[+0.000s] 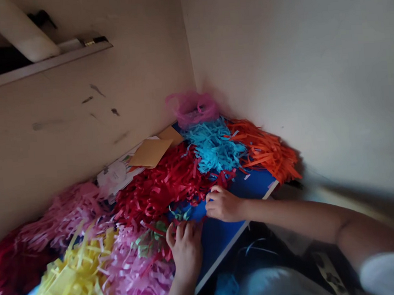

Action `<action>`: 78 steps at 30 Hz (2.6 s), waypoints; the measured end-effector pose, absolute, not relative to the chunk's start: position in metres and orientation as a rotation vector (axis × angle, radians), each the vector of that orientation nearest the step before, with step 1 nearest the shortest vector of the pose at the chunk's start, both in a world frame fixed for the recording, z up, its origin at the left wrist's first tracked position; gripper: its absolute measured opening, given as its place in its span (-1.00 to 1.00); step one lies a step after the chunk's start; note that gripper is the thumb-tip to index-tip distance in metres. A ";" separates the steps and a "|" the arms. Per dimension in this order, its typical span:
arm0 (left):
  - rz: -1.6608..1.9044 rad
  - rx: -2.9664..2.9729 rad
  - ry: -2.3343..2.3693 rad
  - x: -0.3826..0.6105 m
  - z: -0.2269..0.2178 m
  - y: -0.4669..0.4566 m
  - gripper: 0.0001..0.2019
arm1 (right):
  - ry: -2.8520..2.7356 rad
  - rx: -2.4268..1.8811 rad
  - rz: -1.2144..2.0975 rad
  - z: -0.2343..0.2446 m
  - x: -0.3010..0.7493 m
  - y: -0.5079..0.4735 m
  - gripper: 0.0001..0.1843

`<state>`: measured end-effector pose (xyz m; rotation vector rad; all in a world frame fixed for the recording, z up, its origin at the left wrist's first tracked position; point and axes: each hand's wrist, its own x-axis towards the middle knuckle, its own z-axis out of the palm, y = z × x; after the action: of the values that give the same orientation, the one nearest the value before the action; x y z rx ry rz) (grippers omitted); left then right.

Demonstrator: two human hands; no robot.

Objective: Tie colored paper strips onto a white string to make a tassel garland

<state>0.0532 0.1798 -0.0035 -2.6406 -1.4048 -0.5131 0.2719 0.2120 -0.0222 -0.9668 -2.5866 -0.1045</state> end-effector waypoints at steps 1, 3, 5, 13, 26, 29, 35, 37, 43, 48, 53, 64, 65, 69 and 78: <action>-0.533 -2.678 -1.364 0.054 -0.003 0.179 -0.71 | -2.585 -0.982 -0.077 -0.022 0.272 0.213 -0.75; -0.567 -2.693 -1.364 0.056 -0.002 0.178 -0.78 | -2.566 -1.031 -0.008 -0.021 0.272 0.214 -0.78; -0.581 -2.666 -1.383 0.058 -0.003 0.180 -0.84 | -2.527 -1.095 0.060 -0.018 0.273 0.215 -0.80; -0.622 -2.634 -1.297 0.055 -0.010 0.183 -0.80 | -2.586 -1.026 -0.154 -0.010 0.262 0.206 -0.81; -0.439 -2.677 -1.639 0.048 -0.016 0.186 -0.82 | -2.374 -1.339 0.420 -0.024 0.293 0.219 -0.86; -0.385 -2.633 -1.674 0.054 -0.010 0.189 -0.82 | -2.357 -1.466 0.407 -0.013 0.282 0.219 -0.81; -0.394 -2.661 -1.607 0.059 0.000 0.191 -0.86 | -2.499 -1.381 0.277 0.000 0.274 0.213 -0.89; -0.418 -2.685 -1.526 0.057 0.000 0.188 -0.77 | -2.620 -1.210 0.124 0.001 0.277 0.209 -0.84; -0.525 -2.732 -1.358 0.060 -0.009 0.184 -0.68 | -2.707 -0.981 -0.207 -0.008 0.277 0.209 -0.69; -0.671 -2.668 -1.339 0.069 0.002 0.190 -0.78 | -2.657 -1.056 -0.211 0.002 0.267 0.207 -0.72; -1.037 -2.639 -1.209 0.056 0.042 0.161 -0.72 | -2.409 -1.140 0.307 0.057 0.262 0.160 -0.84; -1.305 -2.694 -1.062 0.048 0.057 0.142 -0.80 | -1.182 -1.098 2.010 0.047 0.246 0.159 -0.53; -1.315 -2.688 -1.097 0.047 0.055 0.143 -0.82 | -1.126 -1.094 1.958 0.046 0.243 0.156 -0.54; -1.425 -2.667 -1.368 0.048 0.040 0.137 -0.89 | -0.905 -1.089 1.754 0.042 0.224 0.145 -0.53; -1.895 -2.563 -2.172 0.051 0.024 0.120 -0.86 | -1.315 -1.229 1.350 0.026 0.222 0.153 -0.66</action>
<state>0.0507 0.1201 0.0235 -2.5632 -2.1721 -1.8953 0.2219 0.1533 0.0261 -1.2287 -1.3151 1.3495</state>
